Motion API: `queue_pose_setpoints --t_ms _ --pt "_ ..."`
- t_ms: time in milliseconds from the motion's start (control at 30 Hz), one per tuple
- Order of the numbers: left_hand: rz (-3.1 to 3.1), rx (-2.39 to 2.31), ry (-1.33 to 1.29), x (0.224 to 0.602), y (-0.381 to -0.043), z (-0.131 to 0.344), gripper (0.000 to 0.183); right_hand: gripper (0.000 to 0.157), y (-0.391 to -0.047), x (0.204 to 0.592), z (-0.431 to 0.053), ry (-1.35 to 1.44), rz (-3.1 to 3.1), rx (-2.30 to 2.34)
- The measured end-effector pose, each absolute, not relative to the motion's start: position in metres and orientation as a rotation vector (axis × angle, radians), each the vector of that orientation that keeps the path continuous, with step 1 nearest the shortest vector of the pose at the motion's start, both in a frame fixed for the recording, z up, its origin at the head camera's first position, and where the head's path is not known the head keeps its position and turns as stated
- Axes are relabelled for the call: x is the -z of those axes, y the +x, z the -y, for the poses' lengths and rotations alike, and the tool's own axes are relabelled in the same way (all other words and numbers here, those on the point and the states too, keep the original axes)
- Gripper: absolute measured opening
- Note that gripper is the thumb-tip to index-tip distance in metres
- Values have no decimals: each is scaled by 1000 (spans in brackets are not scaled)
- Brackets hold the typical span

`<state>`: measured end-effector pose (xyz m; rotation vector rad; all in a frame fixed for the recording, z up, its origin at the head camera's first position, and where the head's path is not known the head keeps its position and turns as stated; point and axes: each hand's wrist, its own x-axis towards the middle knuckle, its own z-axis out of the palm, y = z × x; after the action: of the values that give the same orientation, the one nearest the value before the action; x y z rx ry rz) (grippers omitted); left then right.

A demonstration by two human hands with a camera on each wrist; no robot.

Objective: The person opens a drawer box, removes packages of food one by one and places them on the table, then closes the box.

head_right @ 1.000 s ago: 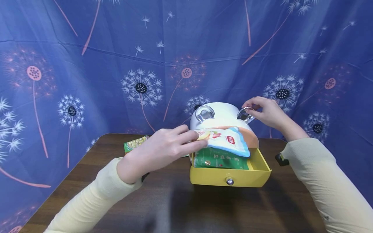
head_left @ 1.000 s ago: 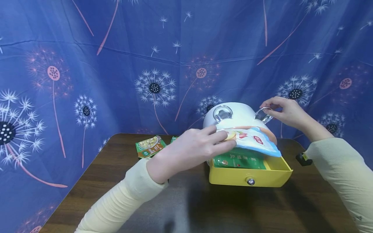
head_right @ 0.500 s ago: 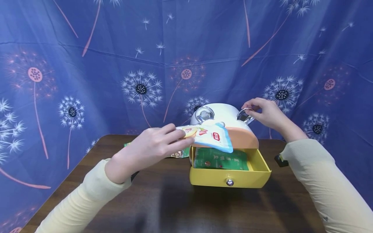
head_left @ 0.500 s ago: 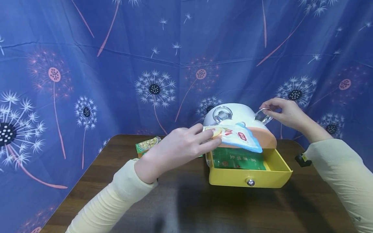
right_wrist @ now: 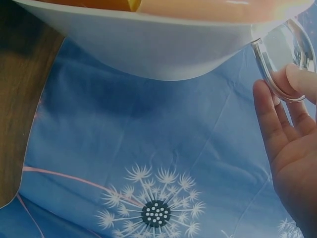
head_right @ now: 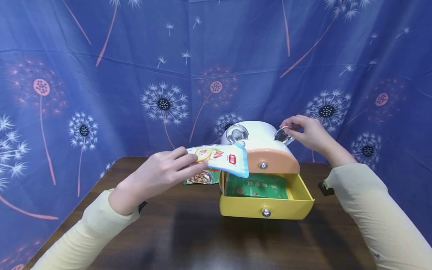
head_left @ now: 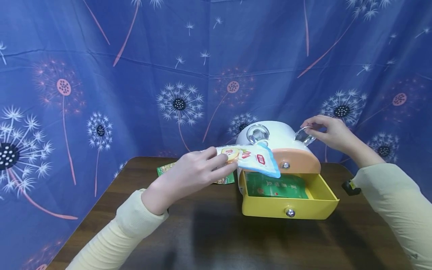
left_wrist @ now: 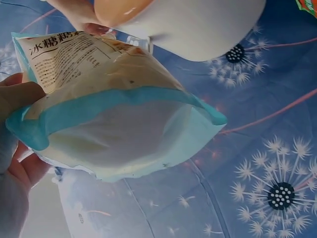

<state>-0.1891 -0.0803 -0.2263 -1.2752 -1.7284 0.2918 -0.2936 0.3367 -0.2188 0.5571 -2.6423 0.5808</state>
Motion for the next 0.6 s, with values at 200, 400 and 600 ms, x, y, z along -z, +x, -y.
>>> queue_pose_setpoints --t_ms 200,400,600 --pt "1740 -260 -1268 230 -191 90 33 25 -295 220 -337 553 2643 -594" --pt "1736 -227 -1261 236 -195 95 30 26 -295 220 -338 542 2652 -612" --pt "1730 -221 -1249 241 -199 102 31 27 -296 220 -337 530 2664 -615"
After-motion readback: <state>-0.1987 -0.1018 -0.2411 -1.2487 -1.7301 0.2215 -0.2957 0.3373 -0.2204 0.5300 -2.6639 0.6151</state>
